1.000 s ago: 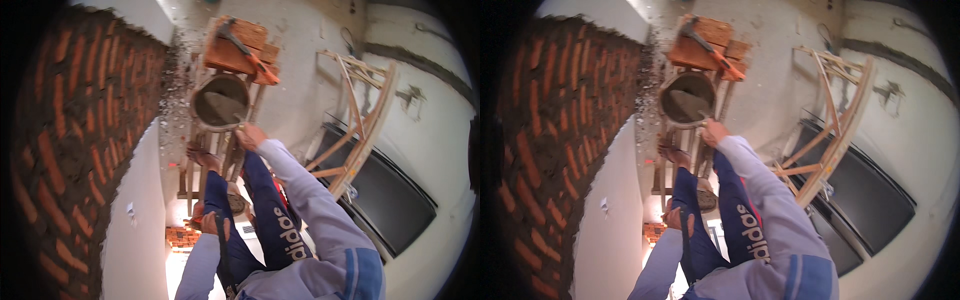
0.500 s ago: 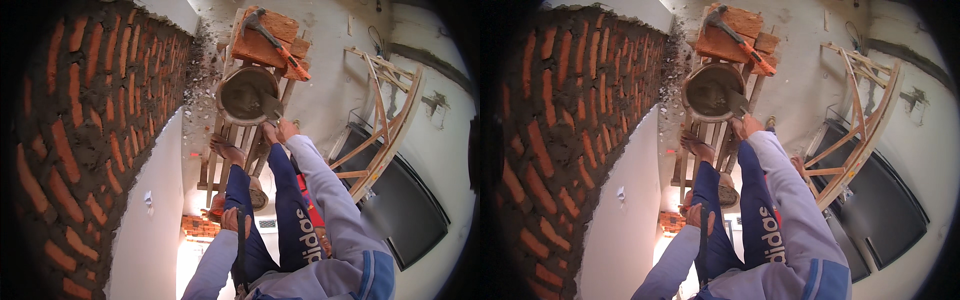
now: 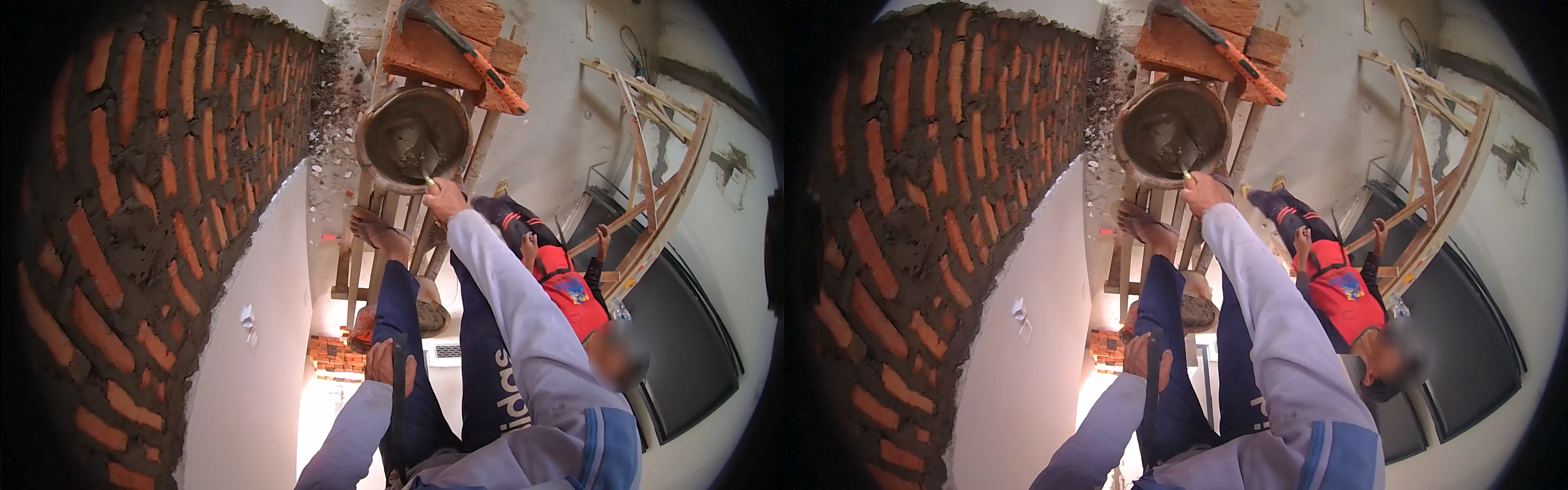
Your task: The person is building a brick wall using a trowel to apply mortar and place red bricks. They work from a wooden scaffold, repeatedly scooping mortar from a bucket and applying it to the wall and bricks. The person taps the bricks into place and scrapes away excess mortar.
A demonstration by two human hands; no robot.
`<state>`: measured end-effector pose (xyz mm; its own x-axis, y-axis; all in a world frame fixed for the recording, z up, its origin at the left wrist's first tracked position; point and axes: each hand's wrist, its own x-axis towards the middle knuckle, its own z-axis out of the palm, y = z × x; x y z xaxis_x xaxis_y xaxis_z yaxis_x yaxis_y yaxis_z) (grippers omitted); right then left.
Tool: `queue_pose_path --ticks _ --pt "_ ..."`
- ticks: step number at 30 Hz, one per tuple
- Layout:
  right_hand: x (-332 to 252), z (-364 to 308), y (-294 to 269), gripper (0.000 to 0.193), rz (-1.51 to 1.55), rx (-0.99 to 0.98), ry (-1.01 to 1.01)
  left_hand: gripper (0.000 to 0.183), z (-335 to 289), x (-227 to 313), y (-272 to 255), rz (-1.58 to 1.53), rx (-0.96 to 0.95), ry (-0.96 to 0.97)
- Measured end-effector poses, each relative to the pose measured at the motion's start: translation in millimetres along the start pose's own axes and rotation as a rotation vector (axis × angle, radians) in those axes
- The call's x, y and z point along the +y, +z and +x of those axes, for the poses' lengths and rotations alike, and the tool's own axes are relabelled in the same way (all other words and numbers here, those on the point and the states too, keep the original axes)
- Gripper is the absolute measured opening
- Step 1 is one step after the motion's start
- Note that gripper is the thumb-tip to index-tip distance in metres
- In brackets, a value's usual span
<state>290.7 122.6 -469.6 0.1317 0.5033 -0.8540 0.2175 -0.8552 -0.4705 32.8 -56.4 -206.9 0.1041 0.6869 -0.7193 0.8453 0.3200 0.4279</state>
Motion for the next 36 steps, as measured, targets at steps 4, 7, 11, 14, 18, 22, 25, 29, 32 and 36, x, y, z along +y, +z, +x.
queue_pose_path --ticks 4,7,11,14,18,22,25,29,32,36 --pt "37.3 -7.8 -7.5 0.018 -0.15 0.076 -0.174 0.051 1.7 3.6 -9.2 0.02 -0.096 -0.02" --pt "17.1 -14.6 -24.1 0.021 -0.182 0.035 -0.157 0.052 5.8 16.0 -15.2 0.028 -0.135 -0.069" --pt "6.7 -23.7 -47.9 0.024 -0.229 0.025 -0.322 0.054 11.3 19.7 -23.2 0.016 -0.133 -0.036" --pt "-5.8 -50.5 -84.4 0.033 -0.396 -0.1 -0.37 0.043 5.5 1.9 -15.2 -0.111 0.091 0.138" --pt "-46.1 -118.8 -141.4 0.025 -0.629 -0.194 -0.413 0.035 10.8 2.3 -58.4 -0.254 -0.242 -0.24" --pt "-157.7 -226.5 -190.7 0.024 -0.612 -0.371 -0.286 0.039 -40.9 -20.5 -25.2 -0.344 0.28 0.024" --pt "-272.7 -309.9 -194.6 0.028 -0.93 -0.475 -0.497 0.047 -63.0 -12.3 -102.8 -0.5 0.995 -0.08" --pt "-386.0 -394.7 -183.1 0.013 -0.926 -0.581 -0.437 0.042 -179.4 32.3 -351.4 -0.106 1.508 -0.061" --pt "-466.3 -450.5 -146.7 0.013 -1.053 -0.642 -0.573 0.049 -298.2 53.6 -481.7 0.378 2.006 -0.117" --pt "-559.6 -477.1 -73.6 0.011 -1.213 -0.735 -0.898 0.061 -400.7 34.4 -590.5 0.704 2.304 -0.048"
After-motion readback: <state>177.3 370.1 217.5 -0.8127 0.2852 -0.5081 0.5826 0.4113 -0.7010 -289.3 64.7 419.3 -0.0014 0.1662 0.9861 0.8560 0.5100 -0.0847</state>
